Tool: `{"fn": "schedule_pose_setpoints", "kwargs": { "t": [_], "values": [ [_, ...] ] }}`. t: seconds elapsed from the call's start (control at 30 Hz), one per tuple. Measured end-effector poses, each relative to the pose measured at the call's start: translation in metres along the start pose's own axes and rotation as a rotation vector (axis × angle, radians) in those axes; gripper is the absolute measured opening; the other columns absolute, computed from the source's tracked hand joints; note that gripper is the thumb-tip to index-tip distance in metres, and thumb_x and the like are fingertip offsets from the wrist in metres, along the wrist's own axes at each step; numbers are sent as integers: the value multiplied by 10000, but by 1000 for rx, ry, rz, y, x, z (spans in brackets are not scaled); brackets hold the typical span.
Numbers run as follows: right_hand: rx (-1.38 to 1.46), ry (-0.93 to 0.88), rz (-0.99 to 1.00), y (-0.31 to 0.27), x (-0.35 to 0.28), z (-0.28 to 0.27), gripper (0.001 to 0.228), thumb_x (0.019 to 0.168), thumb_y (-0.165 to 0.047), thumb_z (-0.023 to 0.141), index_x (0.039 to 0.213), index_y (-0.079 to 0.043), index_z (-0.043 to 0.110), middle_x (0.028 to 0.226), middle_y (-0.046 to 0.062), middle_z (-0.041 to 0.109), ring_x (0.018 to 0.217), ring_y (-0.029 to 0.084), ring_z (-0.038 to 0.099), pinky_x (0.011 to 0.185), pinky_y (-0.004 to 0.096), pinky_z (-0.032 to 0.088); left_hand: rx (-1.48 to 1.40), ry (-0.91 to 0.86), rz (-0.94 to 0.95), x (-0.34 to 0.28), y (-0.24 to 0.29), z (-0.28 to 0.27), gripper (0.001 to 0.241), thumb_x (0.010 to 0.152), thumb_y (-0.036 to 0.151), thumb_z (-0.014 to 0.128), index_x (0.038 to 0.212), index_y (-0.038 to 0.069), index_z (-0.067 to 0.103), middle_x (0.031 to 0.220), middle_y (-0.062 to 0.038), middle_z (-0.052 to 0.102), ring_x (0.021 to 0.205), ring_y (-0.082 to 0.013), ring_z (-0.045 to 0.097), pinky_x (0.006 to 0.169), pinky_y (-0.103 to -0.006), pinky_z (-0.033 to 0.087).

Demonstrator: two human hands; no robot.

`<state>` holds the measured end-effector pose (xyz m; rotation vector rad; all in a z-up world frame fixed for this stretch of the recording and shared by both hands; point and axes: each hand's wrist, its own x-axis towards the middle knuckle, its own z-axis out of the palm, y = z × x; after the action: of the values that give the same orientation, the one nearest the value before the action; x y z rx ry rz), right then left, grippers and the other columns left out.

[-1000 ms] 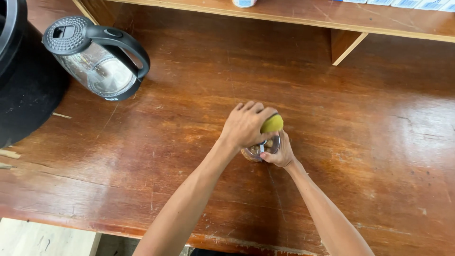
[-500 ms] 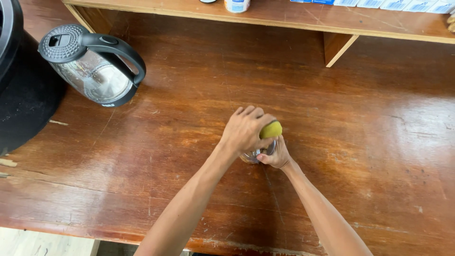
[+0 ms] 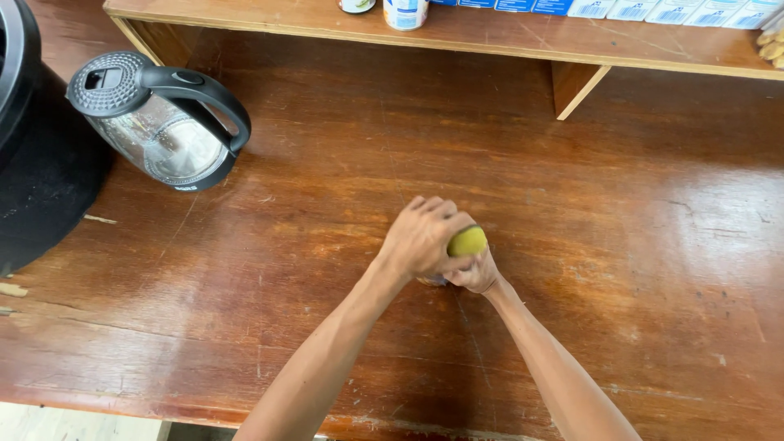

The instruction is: Wiping a plastic jar of snacks with a cleaning cloth at a coffee shop counter.

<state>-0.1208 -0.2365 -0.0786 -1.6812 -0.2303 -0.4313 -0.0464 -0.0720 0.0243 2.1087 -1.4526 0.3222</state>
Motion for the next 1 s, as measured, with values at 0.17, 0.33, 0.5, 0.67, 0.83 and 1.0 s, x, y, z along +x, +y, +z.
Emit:
{"fn": "schedule_pose_setpoints", "kwargs": {
  "t": [0.17,0.33,0.5,0.67,0.83,1.0],
  "values": [
    [-78,-25,-16,-13,6,4,628,524,-468,899,879,-31,620,749,57,649,738,167,595,760,352,528,32,31,50,1,-3,5,546,740,630,706,1139,264,642,897,-21,607,891,-214,642,869,-377,474],
    [-162,-44,-30,-28,9,5,555,548,-504,855,755,-60,595,660,28,626,676,152,574,735,332,512,136,32,-36,7,-2,1,510,915,561,622,1354,314,545,959,-42,635,919,-250,684,890,-406,482],
    [-248,-54,-55,-43,17,8,516,571,-540,811,632,-88,569,571,-1,602,614,138,552,709,312,497,25,-77,49,0,21,2,547,764,702,642,1084,257,641,957,-53,633,973,-262,667,887,-420,477],
    [-333,-59,-79,-52,20,7,519,595,-576,766,508,-116,543,482,-29,578,553,124,531,684,292,481,58,-28,16,5,2,8,444,813,605,680,1099,266,667,947,-38,642,967,-254,673,853,-416,505],
    [-198,-27,-31,18,-6,1,456,544,-552,802,456,-162,583,455,-74,482,508,117,457,587,276,441,118,52,-62,6,1,16,444,791,599,696,1104,288,651,918,-38,590,920,-276,641,806,-450,499],
    [-266,-10,-65,23,-6,-3,434,582,-563,806,618,-141,712,709,-9,643,731,180,587,783,341,479,-43,-16,80,1,8,15,527,734,669,684,1097,288,665,920,-32,627,944,-244,678,842,-415,517]
  ]
}}
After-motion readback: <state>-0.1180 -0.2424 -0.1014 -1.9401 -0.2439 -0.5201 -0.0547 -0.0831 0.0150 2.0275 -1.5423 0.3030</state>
